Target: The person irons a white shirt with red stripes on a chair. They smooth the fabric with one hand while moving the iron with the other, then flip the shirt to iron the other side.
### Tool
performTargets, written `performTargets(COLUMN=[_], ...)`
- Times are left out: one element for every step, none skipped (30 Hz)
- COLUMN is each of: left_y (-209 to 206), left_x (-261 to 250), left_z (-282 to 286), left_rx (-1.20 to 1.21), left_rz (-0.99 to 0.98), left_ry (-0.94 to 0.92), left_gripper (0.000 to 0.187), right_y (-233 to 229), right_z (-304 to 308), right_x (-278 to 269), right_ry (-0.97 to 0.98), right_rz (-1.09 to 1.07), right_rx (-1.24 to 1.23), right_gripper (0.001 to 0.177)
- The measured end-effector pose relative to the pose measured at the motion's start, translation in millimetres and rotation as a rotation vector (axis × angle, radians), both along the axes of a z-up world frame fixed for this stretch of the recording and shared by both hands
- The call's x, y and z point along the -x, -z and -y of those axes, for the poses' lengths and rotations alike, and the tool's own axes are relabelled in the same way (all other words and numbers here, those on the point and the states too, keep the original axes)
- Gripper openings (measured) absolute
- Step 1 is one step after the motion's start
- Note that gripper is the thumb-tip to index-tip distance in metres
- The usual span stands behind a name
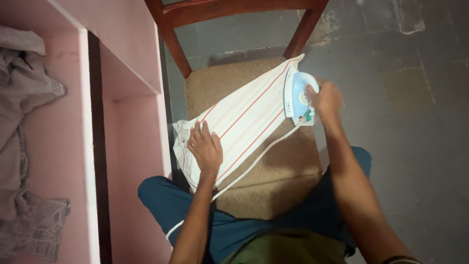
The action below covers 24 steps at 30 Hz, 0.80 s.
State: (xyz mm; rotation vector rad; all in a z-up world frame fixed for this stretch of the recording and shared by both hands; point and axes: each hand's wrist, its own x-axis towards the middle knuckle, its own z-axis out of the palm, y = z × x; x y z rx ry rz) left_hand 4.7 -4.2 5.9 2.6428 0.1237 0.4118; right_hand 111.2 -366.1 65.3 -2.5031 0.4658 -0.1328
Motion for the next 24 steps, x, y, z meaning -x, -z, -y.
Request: performTargets(left_y=[0, 0, 0, 1, 2, 3, 4, 6, 7, 9, 10, 11, 12, 11, 8, 3, -3, -11, -21, -32, -45, -59, -74, -88], left_x=[0, 1, 0, 0, 0, 0, 1, 2, 0, -1, 0, 1, 1, 2, 0, -3, -5, -7, -5, -2, -3, -6, -7, -7], left_z=[0, -1, 0, -1, 0, -1, -1, -2, -3, -4, -5, -6, -6, -6, -6, -6, -4, -1, 4, 11, 18, 28, 39, 51], left_rx=[0.006, 0.011, 0.018, 0.014, 0.010, 0.007, 0.016, 0.025, 0.034, 0.030, 0.026, 0.021, 0.052, 0.082, 0.112, 0.135, 0.158, 0.181, 0.318, 0.455, 0.591, 0.663, 0.733, 0.803], left_rz=[0.001, 0.002, 0.004, 0.004, 0.006, 0.008, 0.002, -0.004, -0.004, 0.016, 0.032, 0.049, 0.062, 0.075, 0.092, 0.072, 0.048, 0.024, 0.053, 0.081, 0.117, 0.075, 0.031, -0.013], left_ry=[0.000, 0.000, 0.003, 0.004, 0.002, 0.001, 0.004, 0.007, 0.008, 0.011, 0.016, 0.021, 0.025, 0.029, 0.035, 0.010, -0.013, -0.036, 0.007, 0.049, 0.091, 0.130, 0.167, 0.205], left_gripper=[0.051, 0.051, 0.051, 0.051, 0.051, 0.051, 0.051, 0.051, 0.051, 0.051, 0.050, 0.050, 0.050, 0.050, 0.050, 0.050, 0.051, 0.052, 0.047, 0.042, 0.037, 0.032, 0.028, 0.026], right_y=[2, 5, 8, 11, 13, 16, 19, 21, 23, 26, 28, 29, 30, 29, 28, 25, 22, 18, 13, 8, 3, -3, -7, -11], right_z=[2, 4, 7, 10, 12, 15, 16, 15, 13, 9, 5, 0, -4, -10, -16, -21, -27, -33, -39, -46, -54, -64, -74, -84], right_x=[-3, -8, -13, -19, -24, -27, -28, -28, -25, -16, -4, 6, 18, 30, 41, 53, 64, 69, 76, 83, 87, 93, 100, 109], right_ry=[0.044, 0.088, 0.073, 0.059, 0.042, 0.048, 0.051, 0.053, 0.058, 0.062, 0.068, 0.065, 0.065, 0.063, 0.016, -0.032, -0.078, -0.074, -0.069, -0.064, -0.053, -0.042, -0.032, -0.028], right_rz=[-0.064, -0.128, -0.092, -0.057, -0.020, -0.010, -0.003, 0.004, 0.069, 0.133, 0.193, 0.250, 0.302, 0.354, 0.405, 0.456, 0.504, 0.529, 0.548, 0.568, 0.560, 0.551, 0.540, 0.489], right_rx=[-0.004, -0.008, 0.020, 0.048, 0.077, 0.099, 0.120, 0.142, 0.099, 0.055, 0.012, -0.219, -0.445, -0.672, -0.707, -0.742, -0.775, -0.830, -0.884, -0.938, -0.924, -0.909, -0.896, -0.903], right_gripper=[0.038, 0.038, 0.038, 0.039, 0.039, 0.039, 0.040, 0.040, 0.040, 0.041, 0.042, 0.042, 0.042, 0.043, 0.043, 0.043, 0.043, 0.044, 0.046, 0.047, 0.048, 0.048, 0.049, 0.050])
